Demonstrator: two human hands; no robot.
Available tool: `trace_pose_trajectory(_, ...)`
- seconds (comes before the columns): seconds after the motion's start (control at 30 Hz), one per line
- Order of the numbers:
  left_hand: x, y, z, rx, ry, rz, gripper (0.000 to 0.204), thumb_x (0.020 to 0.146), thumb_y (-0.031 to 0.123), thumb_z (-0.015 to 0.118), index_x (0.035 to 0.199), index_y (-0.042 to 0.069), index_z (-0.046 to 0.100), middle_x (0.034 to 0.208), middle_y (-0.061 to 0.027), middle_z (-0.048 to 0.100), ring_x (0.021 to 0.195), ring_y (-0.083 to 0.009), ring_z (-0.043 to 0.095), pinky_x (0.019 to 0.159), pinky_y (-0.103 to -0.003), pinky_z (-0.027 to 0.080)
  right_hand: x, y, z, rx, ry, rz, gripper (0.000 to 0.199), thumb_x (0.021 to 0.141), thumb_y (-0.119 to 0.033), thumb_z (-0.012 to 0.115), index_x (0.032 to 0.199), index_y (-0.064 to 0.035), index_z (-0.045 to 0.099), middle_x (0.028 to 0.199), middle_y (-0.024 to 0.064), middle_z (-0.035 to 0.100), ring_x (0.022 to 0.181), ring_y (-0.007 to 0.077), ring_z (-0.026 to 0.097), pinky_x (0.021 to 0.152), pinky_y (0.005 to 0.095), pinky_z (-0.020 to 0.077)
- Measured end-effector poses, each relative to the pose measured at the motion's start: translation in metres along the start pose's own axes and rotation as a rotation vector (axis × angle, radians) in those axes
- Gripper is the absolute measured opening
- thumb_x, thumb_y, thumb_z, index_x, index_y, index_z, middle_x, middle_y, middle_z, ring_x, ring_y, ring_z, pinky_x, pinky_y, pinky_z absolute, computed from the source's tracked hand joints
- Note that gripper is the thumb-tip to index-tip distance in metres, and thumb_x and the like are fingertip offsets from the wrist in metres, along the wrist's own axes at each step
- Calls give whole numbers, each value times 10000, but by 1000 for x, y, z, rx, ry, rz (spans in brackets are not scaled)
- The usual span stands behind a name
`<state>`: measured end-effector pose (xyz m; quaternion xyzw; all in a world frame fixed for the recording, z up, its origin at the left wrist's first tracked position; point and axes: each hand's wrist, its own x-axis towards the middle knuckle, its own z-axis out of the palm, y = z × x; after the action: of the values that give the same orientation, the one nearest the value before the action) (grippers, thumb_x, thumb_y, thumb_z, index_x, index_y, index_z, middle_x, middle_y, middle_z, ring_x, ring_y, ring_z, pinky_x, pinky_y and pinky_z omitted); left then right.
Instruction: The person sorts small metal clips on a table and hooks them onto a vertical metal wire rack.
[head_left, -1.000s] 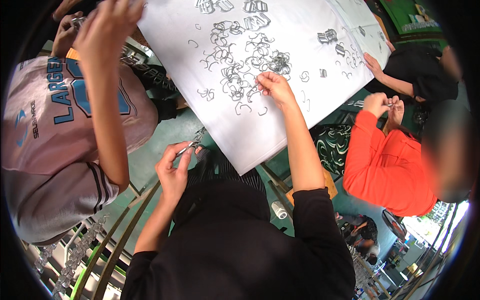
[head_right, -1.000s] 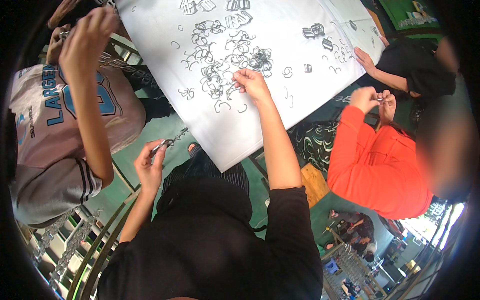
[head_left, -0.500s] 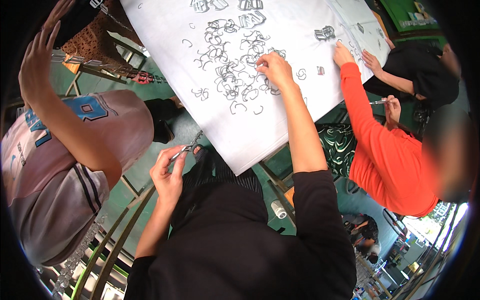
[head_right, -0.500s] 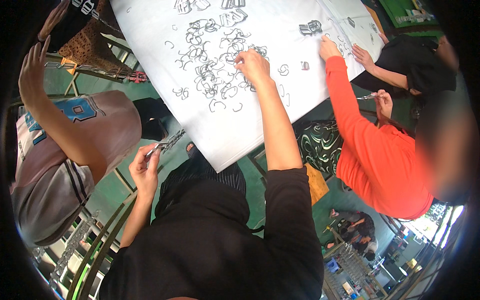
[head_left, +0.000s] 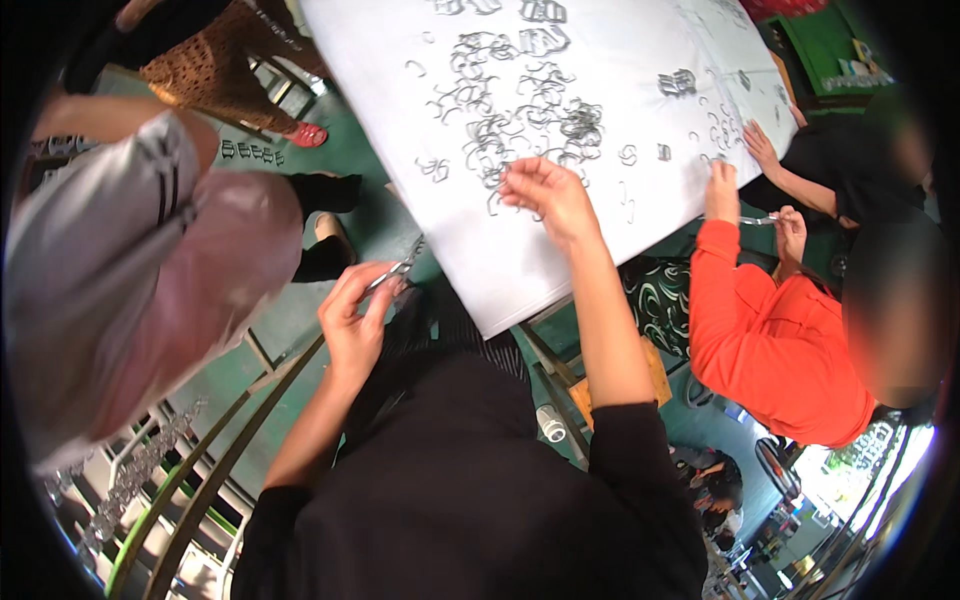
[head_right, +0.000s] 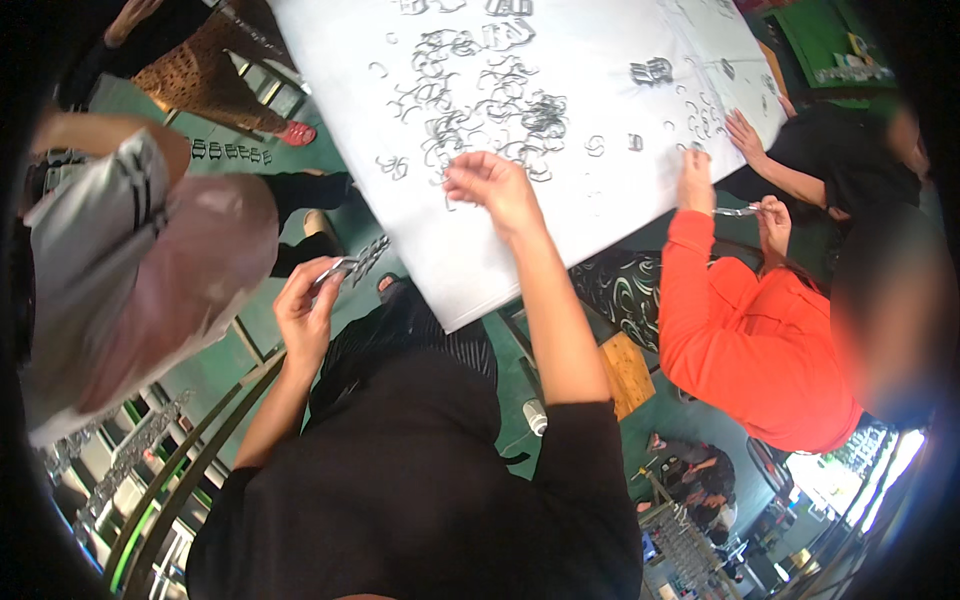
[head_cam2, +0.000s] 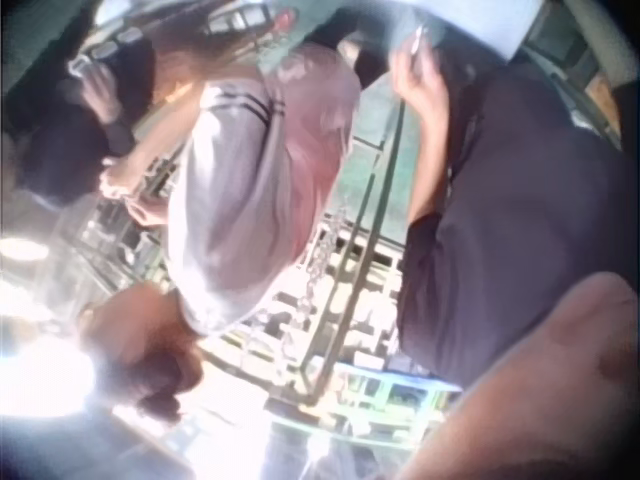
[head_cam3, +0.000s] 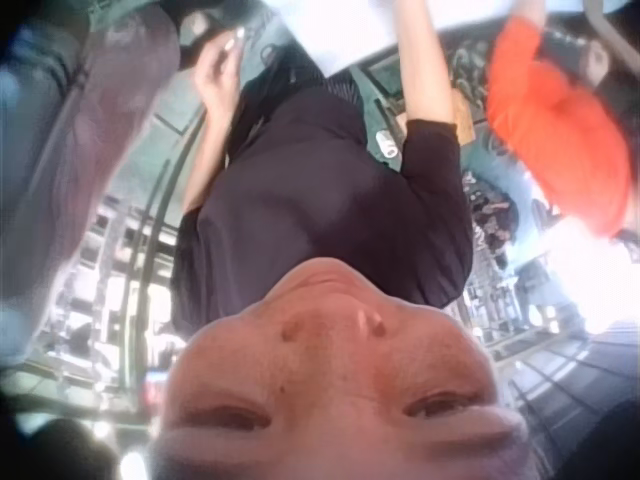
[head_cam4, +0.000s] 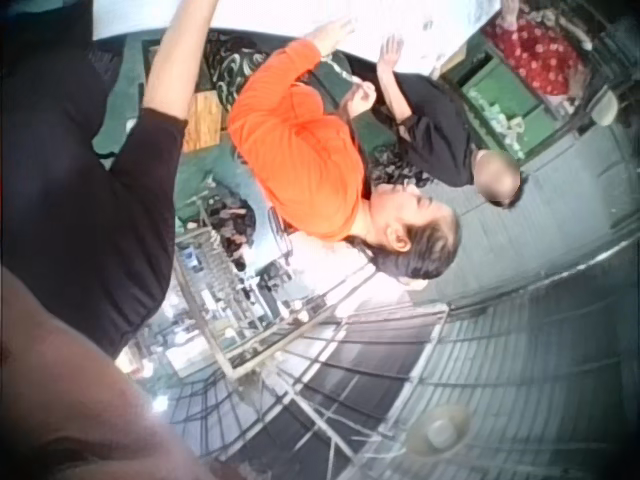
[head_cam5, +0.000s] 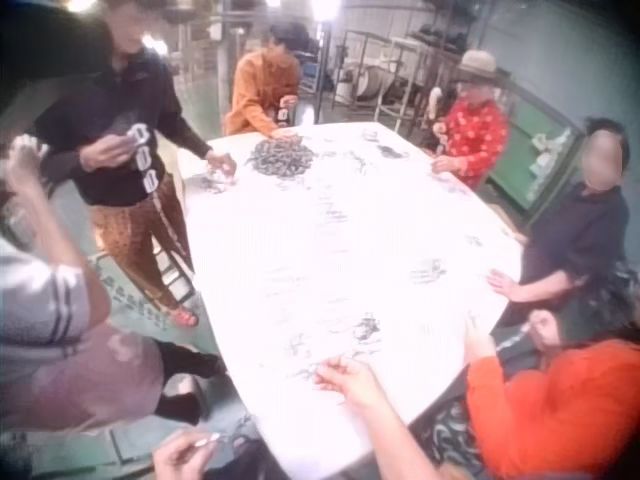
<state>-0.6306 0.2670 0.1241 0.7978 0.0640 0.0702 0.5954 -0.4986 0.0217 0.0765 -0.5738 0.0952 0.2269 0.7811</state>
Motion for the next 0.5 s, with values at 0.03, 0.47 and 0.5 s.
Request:
trace_pose_trajectory(0.03,1,0,0,-2,0,-9,147,797,-70,623,932,-16,650,898,-81,643,771,-119,605,687,-233,503,-16,1,21,8,-24,-15,165,846,-52,634,984,24,585,886,97,645,796,165,636,714,267,536)
trace_pose_trajectory(0.47,-2,-9,4,-13,-14,83,177,779,-36,672,932,-10,587,928,-114,655,830,-169,649,706,-275,528,-97,13,136,38,142,-307,199,835,35,619,1004,48,516,877,113,611,764,137,627,631,269,558)
trace_pose_trajectory(0.5,-1,-9,3,-4,-60,165,193,781,-17,675,949,-8,580,947,-120,649,873,-186,636,743,-295,516,-99,15,136,-22,163,-341,187,834,31,622,992,45,523,868,107,617,751,132,626,626,263,551)
